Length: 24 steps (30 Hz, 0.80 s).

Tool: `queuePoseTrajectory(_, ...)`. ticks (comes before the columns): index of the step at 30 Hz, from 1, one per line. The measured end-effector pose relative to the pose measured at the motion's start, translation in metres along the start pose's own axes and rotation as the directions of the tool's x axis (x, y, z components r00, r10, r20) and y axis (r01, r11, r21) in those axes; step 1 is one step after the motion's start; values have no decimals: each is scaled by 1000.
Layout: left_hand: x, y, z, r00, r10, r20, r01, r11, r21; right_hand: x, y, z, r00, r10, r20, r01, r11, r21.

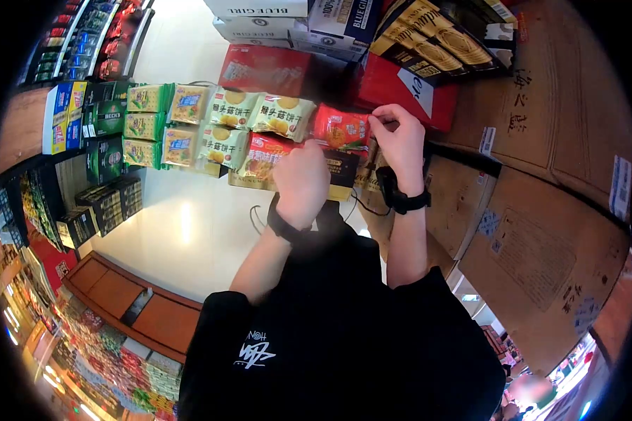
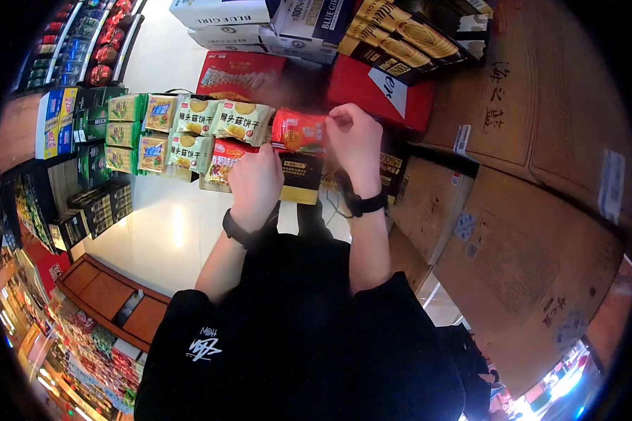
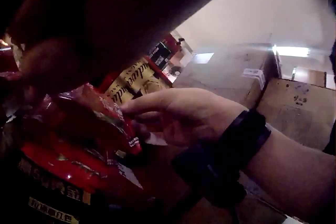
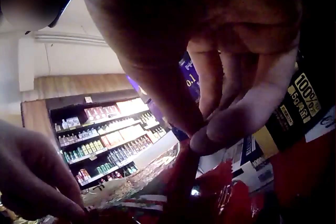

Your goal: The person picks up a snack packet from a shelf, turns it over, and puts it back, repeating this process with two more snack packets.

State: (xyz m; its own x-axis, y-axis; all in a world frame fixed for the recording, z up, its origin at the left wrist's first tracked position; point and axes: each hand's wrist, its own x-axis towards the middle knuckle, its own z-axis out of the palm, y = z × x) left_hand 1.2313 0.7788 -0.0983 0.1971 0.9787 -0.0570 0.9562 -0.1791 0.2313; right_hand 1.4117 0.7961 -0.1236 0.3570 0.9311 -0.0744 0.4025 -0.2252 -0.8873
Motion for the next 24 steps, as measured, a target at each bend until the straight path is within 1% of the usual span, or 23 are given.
queuePoseTrajectory(3,5,5,3,998,-52,29,51,998,27,8,6,3,1000,-24,13,24,1000,11)
queuePoseTrajectory(7,8,9,4,992,-84,92,81,996,42,12,8,3,998,6,58,-6,1000,-4)
queuePoseTrajectory(10,5,12,-3,995,-63,73,59,997,50,11,12,2,998,20,63,-22,999,28)
queuePoseTrajectory(11,3,13,-5,994,-100,46,99,994,39,11,11,1,997,34,69,-37,999,36)
queuePoseTrajectory(14,0,17,-18,992,-105,71,101,994,48,11,13,0,996,29,80,-34,997,71)
queuePoseTrajectory(15,-3,17,-20,997,-70,45,68,997,43,11,13,0,996,17,84,-25,996,87)
queuePoseTrajectory(18,-9,14,-13,998,46,42,-44,998,-48,9,10,0,996,40,76,-45,998,54)
queuePoseTrajectory(21,-10,13,0,992,72,105,-65,995,-69,8,16,4,999,-45,21,43,997,62)
queuePoseTrajectory(24,-11,15,1,987,65,147,-55,996,-71,7,22,7,1000,-27,14,25,997,78)
